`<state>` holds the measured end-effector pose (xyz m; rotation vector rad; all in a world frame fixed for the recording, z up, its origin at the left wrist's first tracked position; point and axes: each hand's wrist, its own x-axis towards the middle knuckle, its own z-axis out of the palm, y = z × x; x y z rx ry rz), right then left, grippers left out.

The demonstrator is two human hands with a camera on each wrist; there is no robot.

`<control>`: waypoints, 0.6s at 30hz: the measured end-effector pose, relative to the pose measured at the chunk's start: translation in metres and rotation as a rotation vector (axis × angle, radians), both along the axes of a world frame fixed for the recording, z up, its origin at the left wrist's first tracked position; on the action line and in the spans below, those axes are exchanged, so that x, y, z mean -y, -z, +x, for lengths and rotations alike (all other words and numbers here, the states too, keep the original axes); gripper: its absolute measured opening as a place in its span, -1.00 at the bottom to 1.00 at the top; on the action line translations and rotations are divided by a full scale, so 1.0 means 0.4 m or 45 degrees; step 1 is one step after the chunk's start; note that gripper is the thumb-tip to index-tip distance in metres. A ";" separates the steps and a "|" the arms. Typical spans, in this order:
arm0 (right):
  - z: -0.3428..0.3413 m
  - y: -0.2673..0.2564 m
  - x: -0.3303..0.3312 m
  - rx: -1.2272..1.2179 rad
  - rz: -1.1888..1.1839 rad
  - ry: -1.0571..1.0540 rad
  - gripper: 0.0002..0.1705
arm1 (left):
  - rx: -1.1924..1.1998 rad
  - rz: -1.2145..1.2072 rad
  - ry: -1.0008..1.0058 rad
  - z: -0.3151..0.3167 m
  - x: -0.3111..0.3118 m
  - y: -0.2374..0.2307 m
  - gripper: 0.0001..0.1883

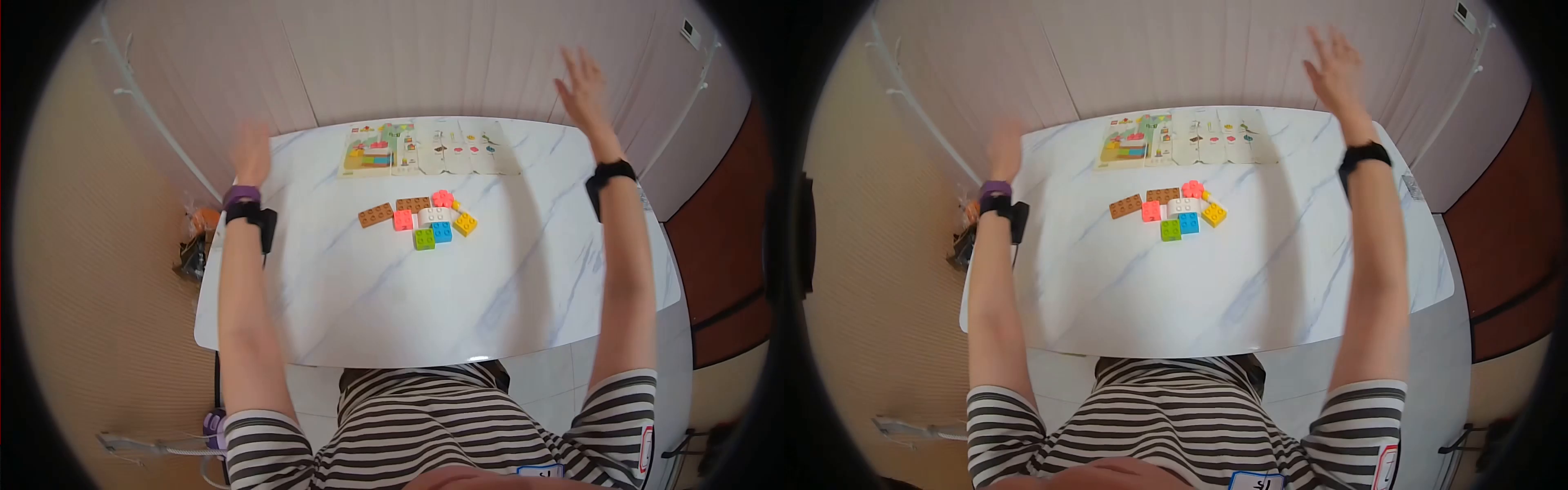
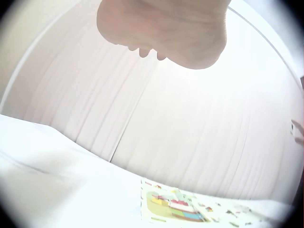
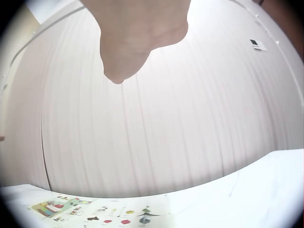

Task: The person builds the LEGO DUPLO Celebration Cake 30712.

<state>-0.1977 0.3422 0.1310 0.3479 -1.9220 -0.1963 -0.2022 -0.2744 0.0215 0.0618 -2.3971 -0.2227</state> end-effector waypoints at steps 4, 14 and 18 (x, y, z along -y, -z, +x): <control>0.115 0.048 -0.036 0.137 -0.245 -0.165 -0.30 | -0.140 1.103 0.315 0.139 0.014 -0.006 -0.35; 0.473 0.255 0.349 1.617 -0.974 -1.159 -0.20 | 0.522 2.325 1.093 0.464 -0.308 0.074 -0.42; 0.427 0.230 0.446 1.589 -1.161 -1.396 -0.21 | 0.904 1.462 1.123 0.478 -0.440 0.036 -0.56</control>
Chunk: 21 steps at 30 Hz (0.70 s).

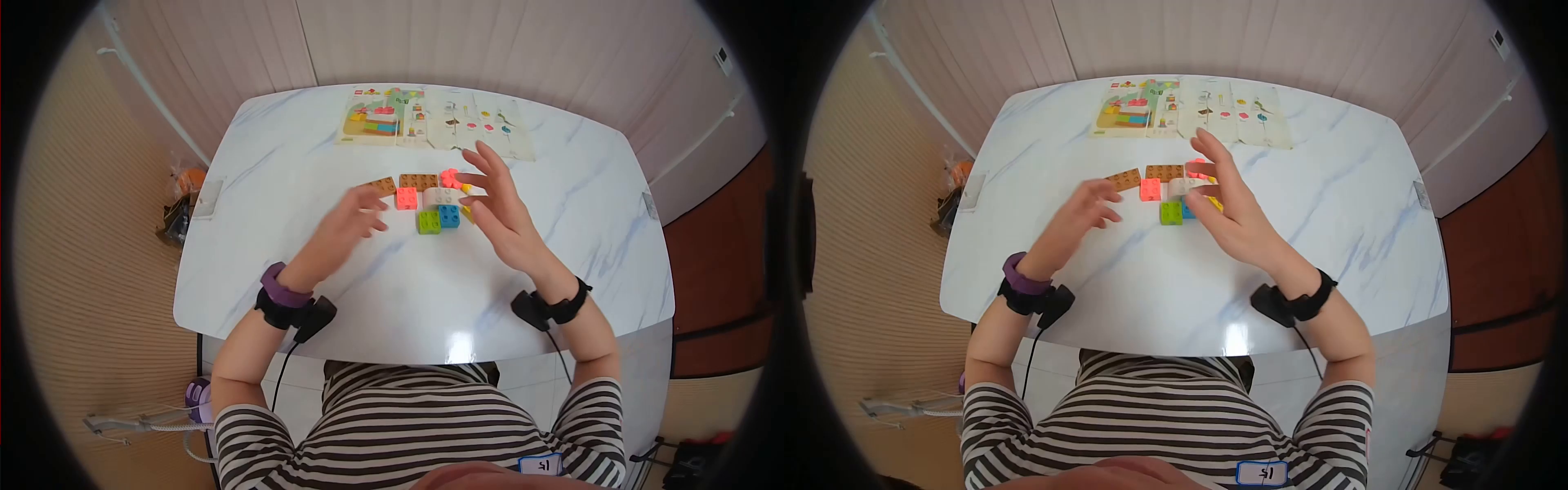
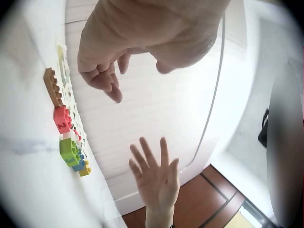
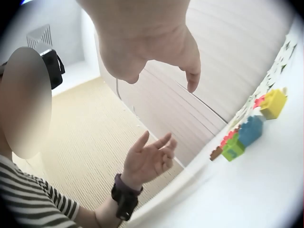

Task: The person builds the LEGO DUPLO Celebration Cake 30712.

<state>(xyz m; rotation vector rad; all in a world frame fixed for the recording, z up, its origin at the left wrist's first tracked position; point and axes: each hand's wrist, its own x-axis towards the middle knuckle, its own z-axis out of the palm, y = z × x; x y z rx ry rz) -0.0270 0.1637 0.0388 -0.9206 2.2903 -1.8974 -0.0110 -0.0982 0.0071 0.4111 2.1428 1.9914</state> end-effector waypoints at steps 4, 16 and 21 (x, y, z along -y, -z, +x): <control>-0.052 -0.007 0.038 0.020 -0.022 -0.057 -0.22 | -0.558 -0.624 0.240 -0.050 -0.029 -0.019 -0.51; -0.161 -0.016 0.024 -0.339 0.478 0.004 -0.31 | -1.052 -1.392 0.234 -0.183 -0.103 0.027 -0.52; -0.155 -0.021 0.005 -0.375 1.048 -0.250 -0.33 | -1.147 -1.420 0.235 -0.198 -0.090 0.080 -0.61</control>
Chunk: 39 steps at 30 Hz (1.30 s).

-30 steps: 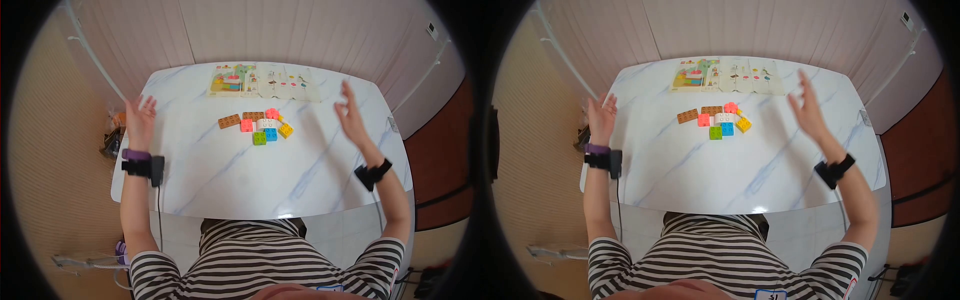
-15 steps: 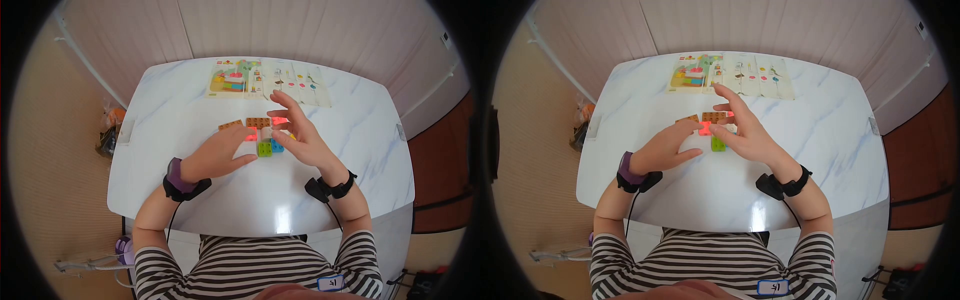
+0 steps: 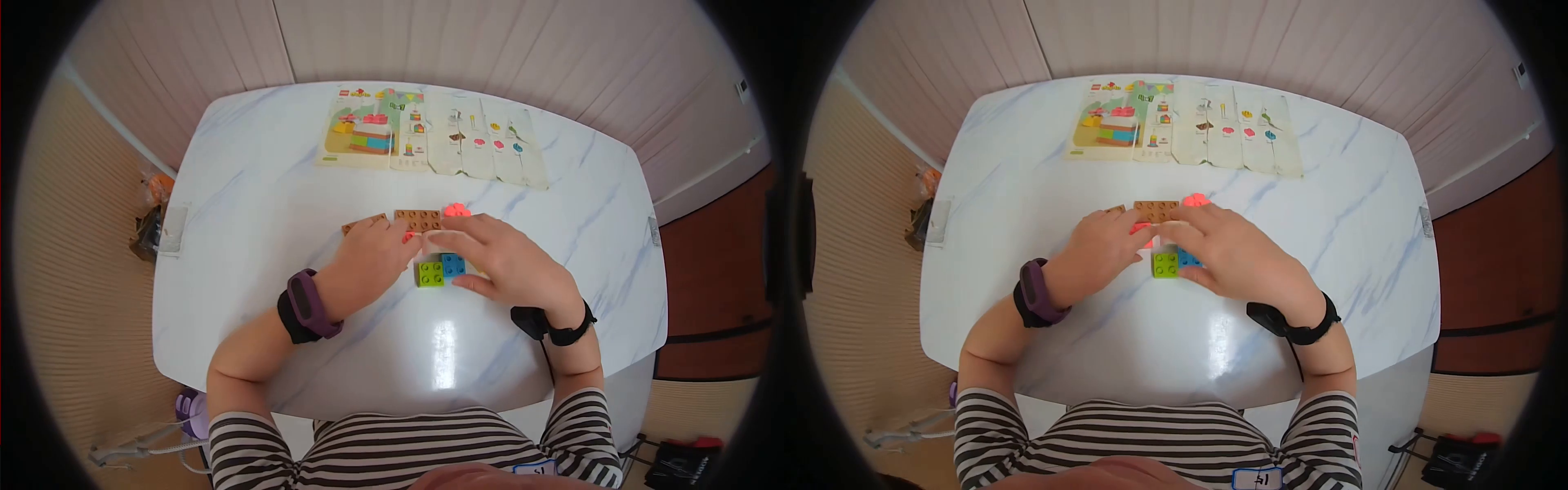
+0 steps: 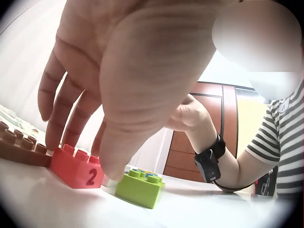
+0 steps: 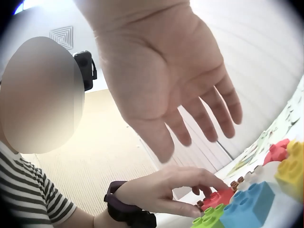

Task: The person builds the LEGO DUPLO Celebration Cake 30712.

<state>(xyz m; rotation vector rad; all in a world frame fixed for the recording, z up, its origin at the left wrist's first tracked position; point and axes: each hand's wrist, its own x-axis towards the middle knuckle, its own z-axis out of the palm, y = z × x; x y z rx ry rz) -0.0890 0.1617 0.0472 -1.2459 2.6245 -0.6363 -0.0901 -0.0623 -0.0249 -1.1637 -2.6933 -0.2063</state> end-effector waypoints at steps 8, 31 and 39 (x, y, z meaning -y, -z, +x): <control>0.049 0.019 0.000 -0.158 0.306 -0.188 -0.38 | -0.002 -0.021 0.013 0.025 -0.005 0.016 -0.90; 0.041 0.059 -0.010 -0.134 0.484 -0.021 -0.41 | 0.107 -0.173 -0.165 0.028 0.041 -0.016 -0.97; 0.027 0.061 -0.030 -0.182 0.474 0.011 -0.45 | 0.161 -0.111 -0.111 0.025 0.060 -0.030 -0.91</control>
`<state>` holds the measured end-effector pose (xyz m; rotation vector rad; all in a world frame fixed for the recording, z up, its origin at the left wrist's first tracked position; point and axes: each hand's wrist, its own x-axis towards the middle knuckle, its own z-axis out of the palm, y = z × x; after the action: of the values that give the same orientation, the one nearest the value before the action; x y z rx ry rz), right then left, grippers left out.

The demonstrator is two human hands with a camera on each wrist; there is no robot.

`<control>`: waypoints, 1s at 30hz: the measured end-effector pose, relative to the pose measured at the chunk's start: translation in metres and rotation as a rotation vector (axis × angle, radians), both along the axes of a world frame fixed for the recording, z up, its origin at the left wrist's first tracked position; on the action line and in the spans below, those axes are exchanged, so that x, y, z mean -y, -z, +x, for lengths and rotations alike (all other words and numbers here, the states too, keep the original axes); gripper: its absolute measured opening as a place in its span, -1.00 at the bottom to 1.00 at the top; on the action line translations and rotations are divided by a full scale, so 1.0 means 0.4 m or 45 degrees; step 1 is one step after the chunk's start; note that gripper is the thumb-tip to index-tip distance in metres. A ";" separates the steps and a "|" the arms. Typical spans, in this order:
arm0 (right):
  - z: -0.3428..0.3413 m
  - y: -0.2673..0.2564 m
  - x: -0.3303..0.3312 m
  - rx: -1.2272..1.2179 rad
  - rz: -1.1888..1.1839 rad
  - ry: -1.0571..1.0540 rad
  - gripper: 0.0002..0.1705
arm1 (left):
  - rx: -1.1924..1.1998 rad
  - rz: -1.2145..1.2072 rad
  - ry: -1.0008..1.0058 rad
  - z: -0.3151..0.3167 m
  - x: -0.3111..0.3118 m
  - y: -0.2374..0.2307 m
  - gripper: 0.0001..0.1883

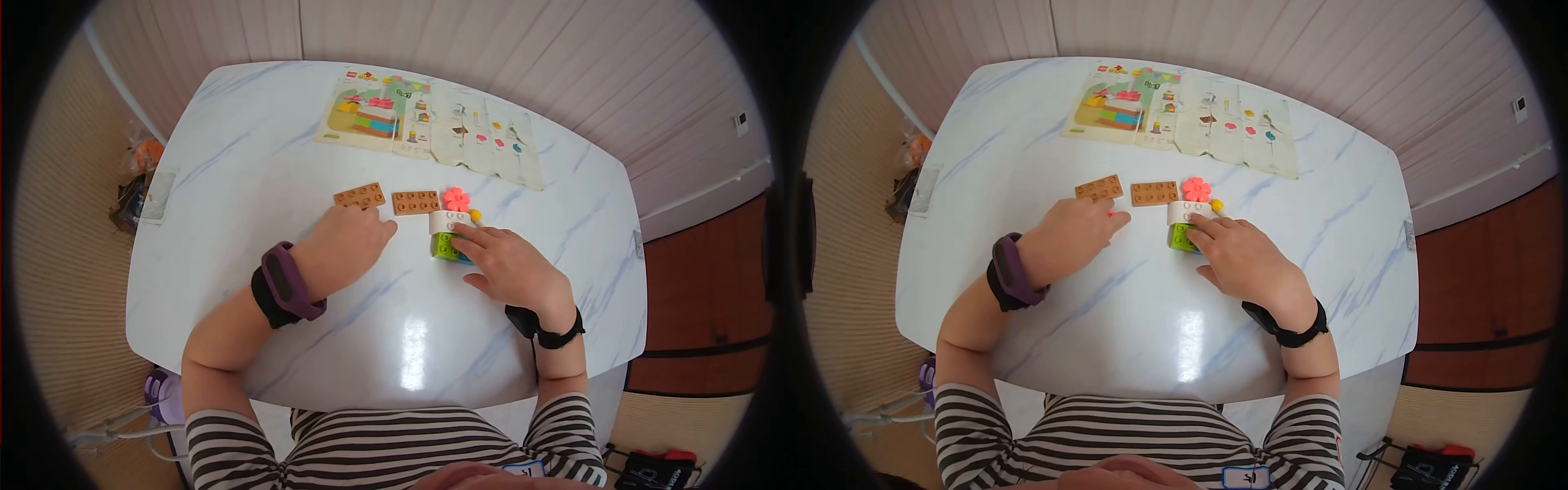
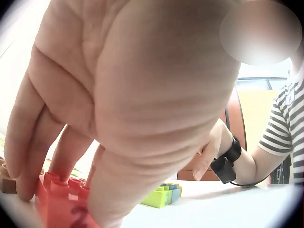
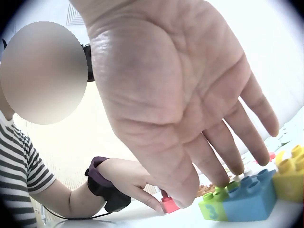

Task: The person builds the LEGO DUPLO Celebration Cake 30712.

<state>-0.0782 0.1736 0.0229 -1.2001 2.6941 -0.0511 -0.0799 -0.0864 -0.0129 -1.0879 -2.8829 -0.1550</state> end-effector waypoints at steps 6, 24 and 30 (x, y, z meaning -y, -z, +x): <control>0.002 -0.002 0.001 -0.032 -0.024 0.005 -0.45 | -0.103 -0.024 -0.260 -0.053 0.057 -0.039 -0.82; 0.009 -0.012 0.004 0.059 0.054 0.066 -0.36 | 0.182 -0.175 -0.489 -0.098 0.090 -0.064 -0.75; 0.009 -0.018 0.003 0.038 0.038 0.069 -0.39 | 0.171 -0.030 -0.218 -0.002 0.022 -0.119 -0.73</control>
<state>-0.0745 0.1726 0.0299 -1.1087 2.6917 -0.0358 -0.0806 -0.0950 0.0347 -0.8598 -3.0870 -0.1934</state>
